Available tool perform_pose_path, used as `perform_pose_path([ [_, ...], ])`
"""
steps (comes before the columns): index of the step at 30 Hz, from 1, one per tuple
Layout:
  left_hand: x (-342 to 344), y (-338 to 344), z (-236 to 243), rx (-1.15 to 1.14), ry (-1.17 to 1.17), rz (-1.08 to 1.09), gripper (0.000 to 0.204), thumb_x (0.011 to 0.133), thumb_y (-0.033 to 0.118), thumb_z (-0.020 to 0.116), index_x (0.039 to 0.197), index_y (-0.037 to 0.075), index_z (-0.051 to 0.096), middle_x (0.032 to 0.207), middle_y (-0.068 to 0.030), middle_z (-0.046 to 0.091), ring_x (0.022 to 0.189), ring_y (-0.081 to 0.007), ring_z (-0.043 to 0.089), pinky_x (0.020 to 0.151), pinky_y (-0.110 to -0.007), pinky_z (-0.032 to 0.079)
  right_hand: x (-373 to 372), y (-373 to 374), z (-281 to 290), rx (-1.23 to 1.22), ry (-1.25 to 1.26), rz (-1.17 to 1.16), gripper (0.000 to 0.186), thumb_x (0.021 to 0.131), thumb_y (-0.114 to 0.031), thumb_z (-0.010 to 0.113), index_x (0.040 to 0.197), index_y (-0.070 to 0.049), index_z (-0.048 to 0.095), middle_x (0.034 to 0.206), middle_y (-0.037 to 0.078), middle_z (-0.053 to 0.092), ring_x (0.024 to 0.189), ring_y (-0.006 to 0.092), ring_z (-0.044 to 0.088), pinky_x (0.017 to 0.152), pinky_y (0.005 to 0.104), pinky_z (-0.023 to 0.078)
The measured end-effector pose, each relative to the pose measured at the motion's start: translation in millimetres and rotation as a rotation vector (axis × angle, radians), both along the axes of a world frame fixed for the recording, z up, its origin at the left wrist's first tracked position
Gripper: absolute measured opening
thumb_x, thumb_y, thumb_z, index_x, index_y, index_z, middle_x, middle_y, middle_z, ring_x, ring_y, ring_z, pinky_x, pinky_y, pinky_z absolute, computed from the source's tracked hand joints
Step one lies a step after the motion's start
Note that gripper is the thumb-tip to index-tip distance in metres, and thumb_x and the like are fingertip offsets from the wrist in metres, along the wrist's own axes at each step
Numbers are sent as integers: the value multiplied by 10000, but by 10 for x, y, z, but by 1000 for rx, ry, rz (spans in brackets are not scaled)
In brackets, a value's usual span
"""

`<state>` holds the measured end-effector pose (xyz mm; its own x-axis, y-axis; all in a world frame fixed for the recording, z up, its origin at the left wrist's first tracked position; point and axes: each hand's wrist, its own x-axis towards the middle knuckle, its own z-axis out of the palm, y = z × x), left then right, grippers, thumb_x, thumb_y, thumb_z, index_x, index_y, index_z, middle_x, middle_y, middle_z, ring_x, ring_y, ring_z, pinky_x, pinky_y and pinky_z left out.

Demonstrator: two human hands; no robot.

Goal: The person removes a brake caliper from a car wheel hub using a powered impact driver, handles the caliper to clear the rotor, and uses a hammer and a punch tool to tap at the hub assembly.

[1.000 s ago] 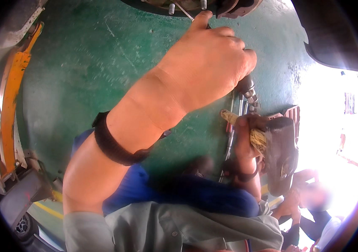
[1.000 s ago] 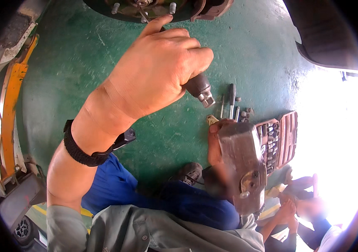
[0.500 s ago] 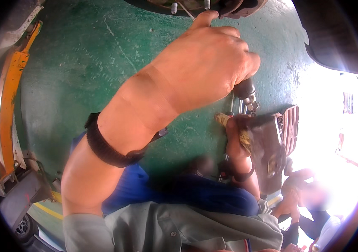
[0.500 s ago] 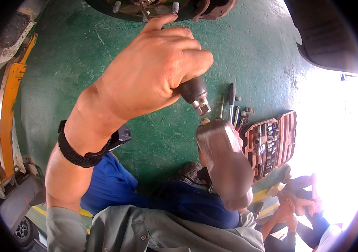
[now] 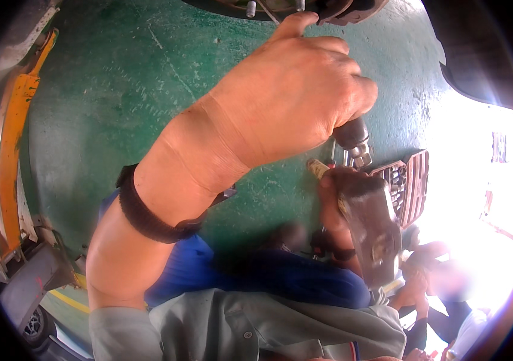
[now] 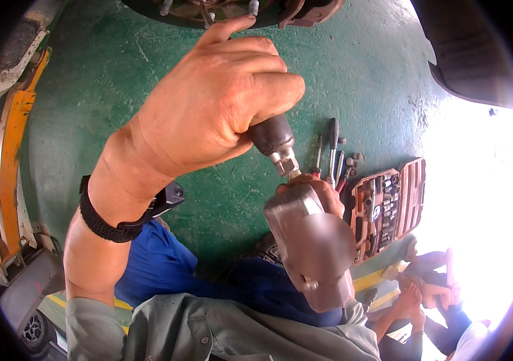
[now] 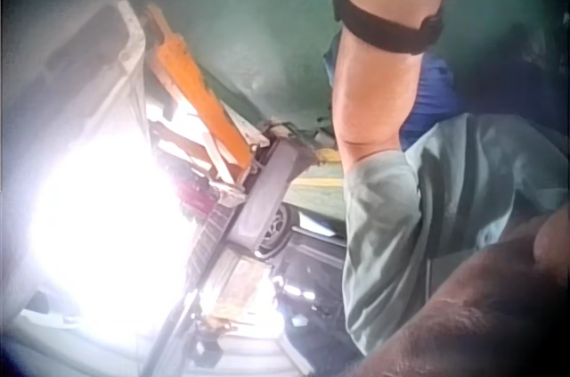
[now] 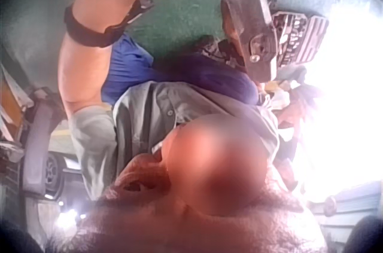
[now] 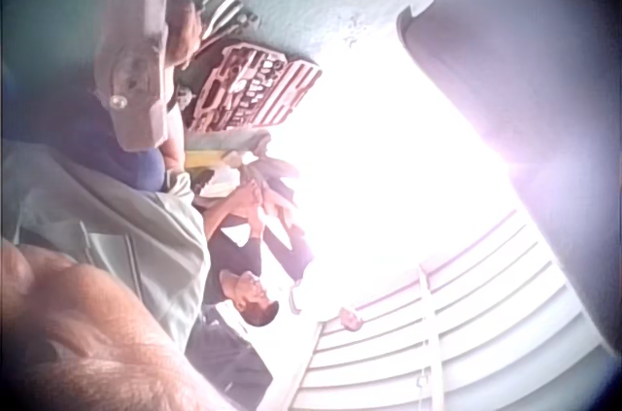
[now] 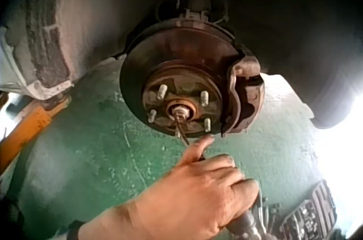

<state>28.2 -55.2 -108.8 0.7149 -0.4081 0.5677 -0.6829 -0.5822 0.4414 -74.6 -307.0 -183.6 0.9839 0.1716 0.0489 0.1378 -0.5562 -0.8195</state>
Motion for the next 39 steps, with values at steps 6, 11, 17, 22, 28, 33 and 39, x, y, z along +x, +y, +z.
perform_pose_path([
  [6,47,-33,13,-21,-48,5,280,635,16,704,811,101,503,763,-34,554,883,-269,590,1020,-469,397,13,-33,-203,471,360,-267,178,881,-6,678,1047,-29,616,927,60,645,855,162,603,764,317,489],
  [11,1,-21,-41,-78,-27,8,284,638,19,711,806,104,499,758,-34,557,875,-267,587,1012,-460,399,100,74,86,-264,-89,12,119,913,-21,662,1009,-39,593,863,72,628,821,164,590,714,322,489],
  [17,41,-59,77,-16,158,-19,268,640,11,703,799,98,505,729,-43,533,851,-266,578,982,-445,415,178,22,97,124,-178,99,58,938,-71,622,978,-34,602,840,82,634,700,176,595,653,324,486],
  [22,42,-58,134,-8,5,9,263,630,-3,698,781,87,503,709,-55,515,822,-283,575,931,-444,428,182,7,137,-182,-306,61,95,892,56,623,900,-12,558,745,91,612,658,143,561,636,279,473],
  [28,74,-93,119,-33,-60,-18,265,610,-17,694,799,75,533,736,-76,534,819,-298,568,900,-429,429,154,-85,177,-321,-171,206,230,915,62,558,880,-67,370,793,109,595,698,149,551,647,262,450],
  [33,44,-90,57,-49,-117,23,249,623,-8,691,805,82,545,745,-66,547,838,-288,578,927,-439,426,97,102,-24,296,-124,-7,137,909,53,583,919,-36,479,804,96,609,715,149,552,694,286,464],
  [39,35,-57,-18,-73,-168,33,231,639,3,687,812,89,560,756,-55,563,861,-277,590,960,-450,422,73,81,-173,71,-216,-33,105,913,-8,633,990,-27,564,868,82,624,786,171,576,753,302,481],
])
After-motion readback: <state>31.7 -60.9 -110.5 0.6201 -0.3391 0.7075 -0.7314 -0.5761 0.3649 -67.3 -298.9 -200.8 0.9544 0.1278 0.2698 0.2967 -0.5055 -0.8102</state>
